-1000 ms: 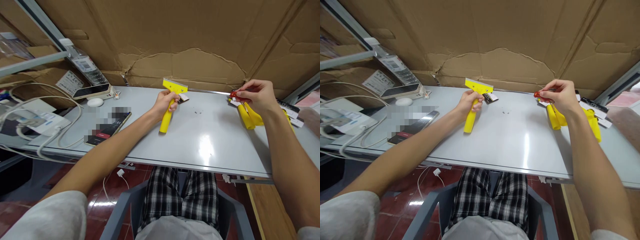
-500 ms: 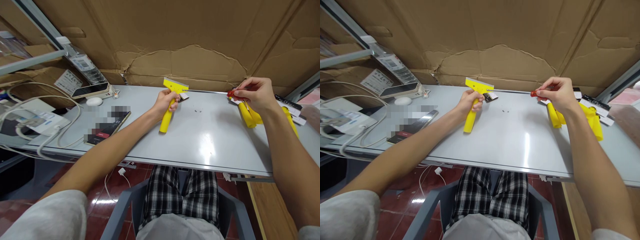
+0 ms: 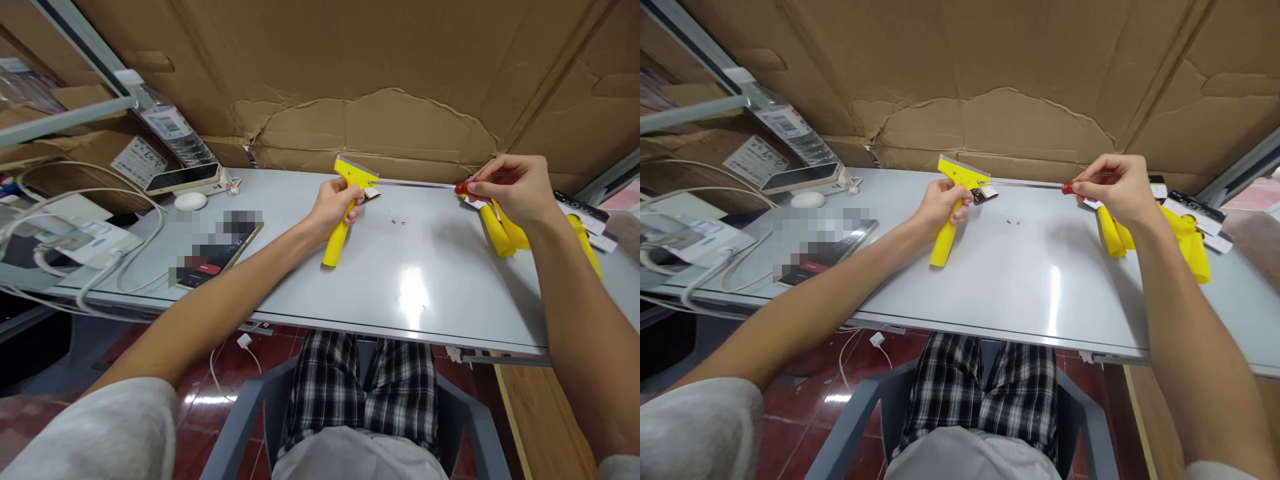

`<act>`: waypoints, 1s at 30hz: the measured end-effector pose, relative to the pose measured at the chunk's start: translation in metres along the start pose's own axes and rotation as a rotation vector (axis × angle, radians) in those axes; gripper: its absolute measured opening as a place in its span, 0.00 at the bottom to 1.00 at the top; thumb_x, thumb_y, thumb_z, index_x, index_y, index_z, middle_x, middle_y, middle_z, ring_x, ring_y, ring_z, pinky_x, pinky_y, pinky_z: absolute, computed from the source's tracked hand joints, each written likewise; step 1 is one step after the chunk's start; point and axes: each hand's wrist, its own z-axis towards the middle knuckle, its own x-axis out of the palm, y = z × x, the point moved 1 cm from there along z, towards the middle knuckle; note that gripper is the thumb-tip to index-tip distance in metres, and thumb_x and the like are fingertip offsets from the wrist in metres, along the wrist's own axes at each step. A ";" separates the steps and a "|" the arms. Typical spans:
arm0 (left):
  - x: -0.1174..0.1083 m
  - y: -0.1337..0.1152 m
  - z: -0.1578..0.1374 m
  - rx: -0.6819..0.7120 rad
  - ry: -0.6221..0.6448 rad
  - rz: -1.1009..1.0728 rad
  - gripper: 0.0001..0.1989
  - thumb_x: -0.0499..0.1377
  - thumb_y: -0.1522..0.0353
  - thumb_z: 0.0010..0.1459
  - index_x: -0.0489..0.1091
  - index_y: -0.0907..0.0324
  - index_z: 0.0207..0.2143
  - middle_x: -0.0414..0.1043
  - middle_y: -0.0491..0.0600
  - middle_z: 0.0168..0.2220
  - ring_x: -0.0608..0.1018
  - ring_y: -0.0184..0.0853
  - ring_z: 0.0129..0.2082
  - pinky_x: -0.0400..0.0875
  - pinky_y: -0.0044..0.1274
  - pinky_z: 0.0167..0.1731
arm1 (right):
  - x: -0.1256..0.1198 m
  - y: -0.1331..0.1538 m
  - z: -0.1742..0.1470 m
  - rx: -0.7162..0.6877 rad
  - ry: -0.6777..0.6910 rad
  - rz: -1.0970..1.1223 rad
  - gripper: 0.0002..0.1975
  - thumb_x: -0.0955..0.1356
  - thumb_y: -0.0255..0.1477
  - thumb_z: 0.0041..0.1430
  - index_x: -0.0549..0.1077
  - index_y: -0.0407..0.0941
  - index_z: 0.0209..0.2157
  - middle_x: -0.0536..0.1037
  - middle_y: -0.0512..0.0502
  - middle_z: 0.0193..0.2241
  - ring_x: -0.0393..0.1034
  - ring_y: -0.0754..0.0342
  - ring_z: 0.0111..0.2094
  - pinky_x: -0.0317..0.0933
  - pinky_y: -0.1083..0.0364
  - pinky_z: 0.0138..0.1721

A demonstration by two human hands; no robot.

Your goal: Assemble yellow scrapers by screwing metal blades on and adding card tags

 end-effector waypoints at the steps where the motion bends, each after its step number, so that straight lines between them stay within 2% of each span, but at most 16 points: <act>1: 0.000 0.000 0.000 -0.002 -0.009 0.008 0.09 0.62 0.74 0.51 0.63 0.58 0.26 0.67 0.43 0.26 0.65 0.20 0.15 0.54 0.17 0.13 | 0.002 0.002 -0.001 -0.009 0.003 -0.020 0.23 0.83 0.36 0.42 0.72 0.37 0.29 0.78 0.41 0.32 0.80 0.48 0.38 0.71 0.56 0.32; 4: 0.001 0.001 0.000 -0.027 -0.034 0.007 0.10 0.63 0.75 0.52 0.62 0.57 0.27 0.67 0.42 0.26 0.65 0.20 0.15 0.54 0.18 0.13 | 0.007 0.012 -0.006 -0.081 -0.018 -0.132 0.20 0.82 0.35 0.43 0.73 0.38 0.29 0.77 0.43 0.34 0.76 0.57 0.36 0.71 0.58 0.34; 6: 0.001 0.002 0.001 -0.043 -0.051 -0.008 0.10 0.62 0.75 0.52 0.62 0.57 0.27 0.66 0.42 0.26 0.64 0.20 0.15 0.54 0.17 0.13 | 0.011 0.023 -0.012 -0.194 -0.030 -0.258 0.15 0.79 0.32 0.47 0.74 0.40 0.30 0.77 0.44 0.38 0.72 0.62 0.37 0.70 0.59 0.38; 8: 0.001 0.002 0.002 -0.062 -0.071 -0.023 0.10 0.61 0.76 0.52 0.62 0.57 0.28 0.66 0.42 0.26 0.64 0.19 0.15 0.53 0.16 0.13 | 0.016 0.037 -0.020 -0.328 -0.004 -0.378 0.10 0.76 0.28 0.49 0.75 0.41 0.32 0.76 0.44 0.41 0.69 0.64 0.37 0.67 0.59 0.38; 10: 0.001 0.003 0.003 -0.084 -0.082 -0.036 0.10 0.61 0.76 0.53 0.61 0.57 0.28 0.66 0.42 0.25 0.63 0.19 0.15 0.52 0.15 0.13 | 0.021 0.050 -0.028 -0.429 0.045 -0.426 0.10 0.74 0.25 0.48 0.75 0.42 0.34 0.73 0.45 0.43 0.67 0.65 0.37 0.66 0.59 0.37; 12: 0.000 0.004 0.005 -0.099 -0.083 -0.050 0.11 0.62 0.76 0.53 0.60 0.57 0.28 0.66 0.41 0.26 0.62 0.19 0.15 0.52 0.15 0.13 | 0.024 0.059 -0.034 -0.457 0.069 -0.419 0.12 0.73 0.24 0.47 0.73 0.43 0.36 0.71 0.47 0.44 0.68 0.65 0.37 0.68 0.59 0.39; 14: -0.001 0.005 0.006 -0.101 -0.080 -0.065 0.11 0.61 0.76 0.53 0.60 0.57 0.28 0.66 0.41 0.26 0.62 0.18 0.15 0.52 0.15 0.13 | 0.025 0.061 -0.035 -0.457 0.037 -0.390 0.13 0.74 0.24 0.49 0.70 0.43 0.37 0.72 0.48 0.43 0.69 0.65 0.39 0.69 0.61 0.40; 18: -0.002 0.012 0.009 -0.131 -0.063 -0.109 0.10 0.61 0.76 0.51 0.61 0.58 0.28 0.66 0.41 0.25 0.61 0.18 0.15 0.51 0.14 0.12 | 0.028 0.054 -0.029 -0.507 -0.168 -0.358 0.10 0.74 0.26 0.54 0.73 0.43 0.38 0.76 0.46 0.42 0.73 0.63 0.43 0.70 0.63 0.41; 22: -0.003 0.020 0.013 -0.193 -0.069 -0.184 0.11 0.63 0.75 0.49 0.62 0.58 0.28 0.67 0.41 0.24 0.60 0.17 0.14 0.51 0.12 0.11 | 0.036 0.044 -0.027 -0.580 -0.239 -0.415 0.12 0.75 0.33 0.60 0.75 0.43 0.42 0.76 0.43 0.44 0.74 0.60 0.41 0.71 0.60 0.41; 25: -0.005 0.024 0.014 -0.199 -0.063 -0.218 0.10 0.63 0.75 0.48 0.63 0.59 0.28 0.66 0.40 0.24 0.60 0.17 0.14 0.52 0.12 0.11 | 0.041 0.041 -0.031 -0.553 -0.238 -0.443 0.17 0.77 0.37 0.57 0.75 0.44 0.43 0.77 0.45 0.43 0.75 0.60 0.42 0.71 0.60 0.42; 27: -0.005 0.024 0.014 -0.193 -0.045 -0.215 0.10 0.63 0.75 0.49 0.63 0.59 0.27 0.66 0.41 0.24 0.61 0.17 0.15 0.52 0.12 0.11 | 0.042 0.041 -0.033 -0.537 -0.257 -0.463 0.18 0.75 0.41 0.61 0.73 0.44 0.44 0.76 0.46 0.42 0.76 0.61 0.41 0.71 0.61 0.42; 30: -0.002 0.024 0.012 -0.197 -0.024 -0.200 0.09 0.63 0.75 0.50 0.63 0.60 0.27 0.66 0.41 0.24 0.60 0.17 0.14 0.51 0.12 0.11 | 0.042 0.042 -0.034 -0.654 -0.348 -0.474 0.18 0.70 0.44 0.65 0.72 0.43 0.45 0.74 0.47 0.44 0.73 0.65 0.40 0.69 0.63 0.42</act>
